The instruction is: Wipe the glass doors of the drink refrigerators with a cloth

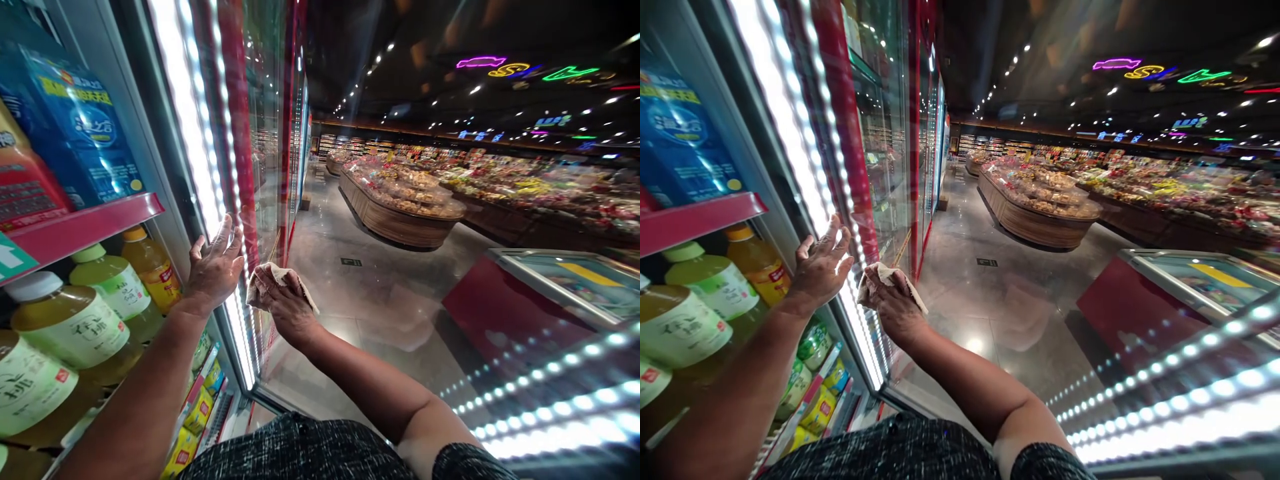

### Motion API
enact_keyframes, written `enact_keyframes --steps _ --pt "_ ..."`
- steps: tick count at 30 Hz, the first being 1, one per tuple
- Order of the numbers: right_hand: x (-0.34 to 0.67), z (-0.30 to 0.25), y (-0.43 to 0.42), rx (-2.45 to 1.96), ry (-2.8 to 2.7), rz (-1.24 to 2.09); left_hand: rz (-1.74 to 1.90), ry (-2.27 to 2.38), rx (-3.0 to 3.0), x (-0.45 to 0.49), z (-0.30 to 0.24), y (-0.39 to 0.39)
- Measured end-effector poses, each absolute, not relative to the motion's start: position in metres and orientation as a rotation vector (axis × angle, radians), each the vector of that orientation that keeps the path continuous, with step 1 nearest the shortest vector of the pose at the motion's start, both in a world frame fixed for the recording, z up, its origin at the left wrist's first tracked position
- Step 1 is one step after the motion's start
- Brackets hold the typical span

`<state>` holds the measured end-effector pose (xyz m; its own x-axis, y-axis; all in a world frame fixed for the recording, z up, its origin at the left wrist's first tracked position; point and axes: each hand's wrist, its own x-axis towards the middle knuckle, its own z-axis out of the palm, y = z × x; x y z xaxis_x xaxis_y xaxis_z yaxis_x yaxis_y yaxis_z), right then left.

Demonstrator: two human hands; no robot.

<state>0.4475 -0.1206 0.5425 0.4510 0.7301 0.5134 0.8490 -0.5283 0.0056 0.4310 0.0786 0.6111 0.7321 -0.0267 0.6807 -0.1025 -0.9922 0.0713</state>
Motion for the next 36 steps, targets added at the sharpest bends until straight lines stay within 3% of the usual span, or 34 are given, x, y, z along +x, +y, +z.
enact_keyframes --steps 25,36 --pt "0.420 0.522 -0.195 -2.673 -0.988 -0.849 1.187 -0.134 2.667 0.442 0.593 0.062" --pt "0.411 0.537 -0.248 -2.824 -0.630 -1.185 1.230 -0.177 2.560 0.444 0.590 0.051"
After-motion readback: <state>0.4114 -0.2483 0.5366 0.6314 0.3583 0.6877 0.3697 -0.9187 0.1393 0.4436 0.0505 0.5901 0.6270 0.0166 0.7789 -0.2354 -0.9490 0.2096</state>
